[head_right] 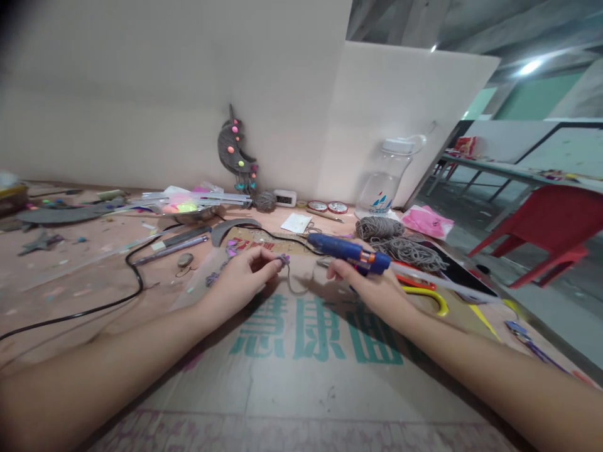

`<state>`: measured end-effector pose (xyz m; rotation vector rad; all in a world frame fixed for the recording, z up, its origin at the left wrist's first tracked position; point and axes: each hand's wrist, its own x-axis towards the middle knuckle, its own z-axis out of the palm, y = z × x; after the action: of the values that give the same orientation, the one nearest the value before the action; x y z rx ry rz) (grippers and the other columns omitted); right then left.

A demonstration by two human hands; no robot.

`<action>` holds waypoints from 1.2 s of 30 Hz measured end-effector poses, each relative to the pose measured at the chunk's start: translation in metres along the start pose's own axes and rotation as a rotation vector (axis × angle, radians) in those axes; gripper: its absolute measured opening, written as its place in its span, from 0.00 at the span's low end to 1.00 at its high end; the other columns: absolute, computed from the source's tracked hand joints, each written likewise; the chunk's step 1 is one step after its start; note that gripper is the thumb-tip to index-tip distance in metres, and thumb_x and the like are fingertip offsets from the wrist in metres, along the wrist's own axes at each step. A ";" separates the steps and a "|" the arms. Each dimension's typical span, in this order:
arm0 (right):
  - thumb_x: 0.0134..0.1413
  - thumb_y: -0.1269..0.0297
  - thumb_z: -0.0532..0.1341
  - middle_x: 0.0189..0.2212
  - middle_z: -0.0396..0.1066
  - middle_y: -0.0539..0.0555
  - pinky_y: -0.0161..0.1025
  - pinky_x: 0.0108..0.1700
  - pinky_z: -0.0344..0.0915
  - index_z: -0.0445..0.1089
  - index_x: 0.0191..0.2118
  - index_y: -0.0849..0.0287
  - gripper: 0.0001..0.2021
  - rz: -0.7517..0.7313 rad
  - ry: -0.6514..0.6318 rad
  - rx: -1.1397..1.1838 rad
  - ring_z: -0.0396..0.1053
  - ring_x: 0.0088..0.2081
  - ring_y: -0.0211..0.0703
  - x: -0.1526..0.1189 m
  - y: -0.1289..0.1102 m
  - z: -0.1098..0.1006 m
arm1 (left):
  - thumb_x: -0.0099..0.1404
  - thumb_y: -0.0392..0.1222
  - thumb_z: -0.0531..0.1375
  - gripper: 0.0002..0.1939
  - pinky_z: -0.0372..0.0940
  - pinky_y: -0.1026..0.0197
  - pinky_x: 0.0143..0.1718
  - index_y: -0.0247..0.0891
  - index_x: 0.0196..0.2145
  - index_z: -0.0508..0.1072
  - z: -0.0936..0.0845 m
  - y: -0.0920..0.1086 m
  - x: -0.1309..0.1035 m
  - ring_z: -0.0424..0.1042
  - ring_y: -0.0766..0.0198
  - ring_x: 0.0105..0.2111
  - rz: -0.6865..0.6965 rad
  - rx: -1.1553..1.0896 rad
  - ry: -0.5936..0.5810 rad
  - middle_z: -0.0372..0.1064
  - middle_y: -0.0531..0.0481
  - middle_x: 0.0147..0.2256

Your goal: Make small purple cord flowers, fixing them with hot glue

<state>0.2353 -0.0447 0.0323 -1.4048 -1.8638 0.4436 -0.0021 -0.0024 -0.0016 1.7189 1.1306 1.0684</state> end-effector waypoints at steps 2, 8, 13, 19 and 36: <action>0.63 0.51 0.52 0.31 0.76 0.55 0.40 0.39 0.69 0.73 0.30 0.57 0.20 0.028 0.002 0.088 0.73 0.34 0.45 0.005 -0.005 -0.005 | 0.62 0.49 0.59 0.11 0.61 0.63 0.31 0.37 0.33 0.71 0.001 -0.001 0.000 0.70 0.63 0.30 0.008 -0.008 0.000 0.74 0.50 0.31; 0.53 0.48 0.62 0.34 0.78 0.56 0.41 0.37 0.69 0.77 0.38 0.59 0.18 0.137 0.110 -0.021 0.74 0.37 0.50 0.036 -0.030 -0.015 | 0.62 0.49 0.59 0.11 0.60 0.64 0.30 0.37 0.32 0.69 0.004 -0.007 0.002 0.69 0.64 0.29 -0.015 -0.076 -0.022 0.72 0.50 0.31; 0.51 0.47 0.63 0.31 0.78 0.55 0.40 0.37 0.67 0.78 0.39 0.57 0.19 0.128 0.096 -0.246 0.74 0.36 0.50 0.091 -0.021 -0.007 | 0.62 0.47 0.58 0.10 0.59 0.63 0.31 0.37 0.31 0.69 0.003 -0.004 0.000 0.69 0.63 0.30 -0.027 -0.038 -0.026 0.72 0.50 0.30; 0.49 0.53 0.66 0.31 0.77 0.56 0.36 0.35 0.65 0.77 0.38 0.61 0.16 0.225 0.001 -0.298 0.72 0.34 0.47 0.149 0.036 0.017 | 0.62 0.47 0.58 0.10 0.59 0.62 0.33 0.37 0.31 0.69 0.003 -0.004 0.001 0.69 0.63 0.31 -0.028 -0.023 -0.028 0.71 0.50 0.30; 0.53 0.52 0.62 0.41 0.76 0.61 0.42 0.45 0.66 0.70 0.49 0.64 0.22 0.124 0.036 -0.134 0.72 0.42 0.48 0.137 0.066 0.014 | 0.62 0.46 0.58 0.09 0.58 0.62 0.33 0.36 0.31 0.70 0.003 0.002 0.000 0.67 0.63 0.31 -0.053 -0.013 -0.029 0.70 0.51 0.30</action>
<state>0.2528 0.1071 0.0275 -1.6140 -1.8122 0.3575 0.0008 -0.0038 -0.0009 1.6800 1.1423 1.0130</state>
